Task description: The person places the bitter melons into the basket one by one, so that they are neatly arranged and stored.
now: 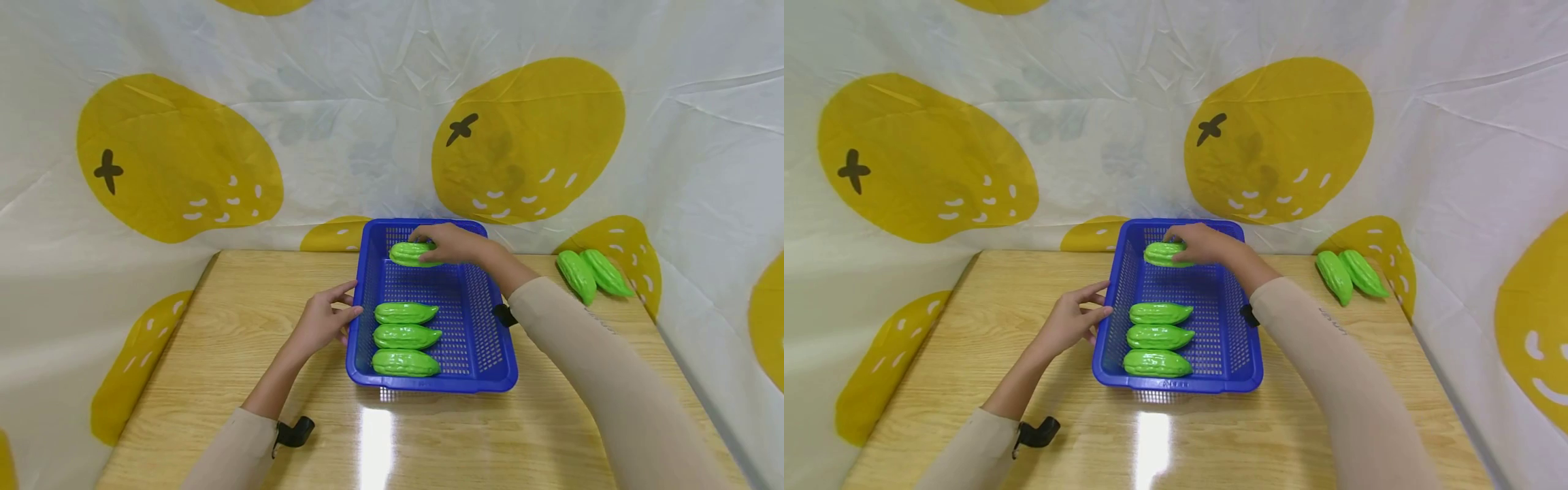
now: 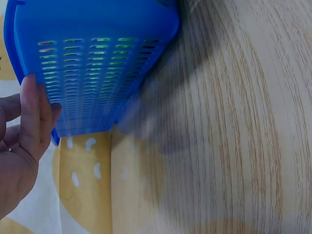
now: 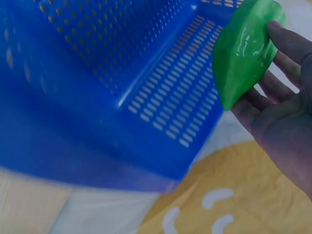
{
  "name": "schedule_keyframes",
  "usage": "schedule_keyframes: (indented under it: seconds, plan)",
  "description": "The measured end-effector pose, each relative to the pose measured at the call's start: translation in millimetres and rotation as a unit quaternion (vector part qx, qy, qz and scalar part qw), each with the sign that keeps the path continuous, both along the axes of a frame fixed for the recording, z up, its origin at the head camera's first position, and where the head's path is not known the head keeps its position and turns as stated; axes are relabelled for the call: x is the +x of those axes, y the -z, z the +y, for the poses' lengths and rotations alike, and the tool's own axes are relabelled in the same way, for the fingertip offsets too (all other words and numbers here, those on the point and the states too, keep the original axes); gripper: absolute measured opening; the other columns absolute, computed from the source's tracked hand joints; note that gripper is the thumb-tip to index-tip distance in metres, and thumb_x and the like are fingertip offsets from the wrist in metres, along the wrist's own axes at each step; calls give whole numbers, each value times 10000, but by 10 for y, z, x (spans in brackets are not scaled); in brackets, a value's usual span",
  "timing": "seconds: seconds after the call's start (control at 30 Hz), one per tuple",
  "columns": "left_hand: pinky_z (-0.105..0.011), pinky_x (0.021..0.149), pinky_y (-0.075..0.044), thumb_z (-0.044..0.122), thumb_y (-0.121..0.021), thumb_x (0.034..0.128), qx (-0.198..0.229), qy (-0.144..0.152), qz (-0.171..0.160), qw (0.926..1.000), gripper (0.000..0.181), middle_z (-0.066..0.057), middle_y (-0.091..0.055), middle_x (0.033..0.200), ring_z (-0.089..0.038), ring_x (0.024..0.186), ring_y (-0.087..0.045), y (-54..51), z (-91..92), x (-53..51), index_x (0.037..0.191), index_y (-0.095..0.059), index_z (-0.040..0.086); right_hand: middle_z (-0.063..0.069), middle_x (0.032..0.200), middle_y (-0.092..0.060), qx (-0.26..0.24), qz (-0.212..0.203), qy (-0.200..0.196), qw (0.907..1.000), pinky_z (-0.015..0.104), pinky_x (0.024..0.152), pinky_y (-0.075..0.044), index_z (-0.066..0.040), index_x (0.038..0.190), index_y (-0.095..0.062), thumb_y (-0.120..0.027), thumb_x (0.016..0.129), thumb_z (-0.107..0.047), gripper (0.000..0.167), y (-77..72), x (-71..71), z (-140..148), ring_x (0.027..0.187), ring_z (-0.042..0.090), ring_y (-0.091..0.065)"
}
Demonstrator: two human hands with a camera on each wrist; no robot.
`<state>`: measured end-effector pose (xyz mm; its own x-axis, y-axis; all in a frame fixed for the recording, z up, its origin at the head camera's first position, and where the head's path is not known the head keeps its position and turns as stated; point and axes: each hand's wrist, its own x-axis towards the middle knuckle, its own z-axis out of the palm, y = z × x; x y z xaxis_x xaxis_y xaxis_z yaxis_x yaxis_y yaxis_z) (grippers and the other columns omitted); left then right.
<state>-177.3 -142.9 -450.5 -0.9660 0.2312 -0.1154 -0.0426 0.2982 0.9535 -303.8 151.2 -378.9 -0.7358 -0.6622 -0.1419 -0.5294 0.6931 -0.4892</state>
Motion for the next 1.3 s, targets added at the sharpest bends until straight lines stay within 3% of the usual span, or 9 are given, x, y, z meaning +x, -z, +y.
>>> schedule_keyframes:
  seconds: [0.27,0.5,0.77,1.03,1.3]
  plan:
    - [-663,591,-615,42,-708,972,-22,-18,15,10000,601,-214,-661,1152,-158,591,-671,2,-1,-1,1533,-493,63,148,1229,-688,-5,23,-217,9998,491,1052,-533,-14,1248,-642,-703,978,-121,296,185,-8,-149,1181,324,-617]
    - [-634,563,-618,46,-710,972,14,3,63,10000,597,-241,-660,1158,-161,593,-667,1,-18,-1,1528,-494,47,180,1333,-647,464,-355,-335,9977,499,1136,-501,-12,1325,-615,-651,1019,-169,346,295,-12,-237,1295,364,-579]
    - [-665,586,-613,48,-711,971,13,38,36,10000,599,-209,-663,1151,-172,589,-670,19,63,-21,1531,-499,74,214,1353,-629,968,-404,-586,9928,509,1110,-520,15,1361,-609,-622,1034,-202,392,405,18,-212,1274,379,-583]
    - [-683,605,-609,42,-703,975,-18,43,18,10000,594,-198,-660,1139,-182,591,-672,8,67,-13,1532,-499,84,181,1246,-679,916,-518,-616,9925,455,1013,-567,11,1342,-629,-603,1036,-191,368,537,60,-224,1116,287,-632]
    - [-678,590,-605,36,-703,973,-31,44,85,9999,603,-219,-652,1145,-167,583,-662,5,41,14,1536,-488,64,194,1337,-649,708,-618,-543,9941,472,1100,-534,-2,1378,-607,-582,1048,-180,376,625,93,-257,1249,339,-610]
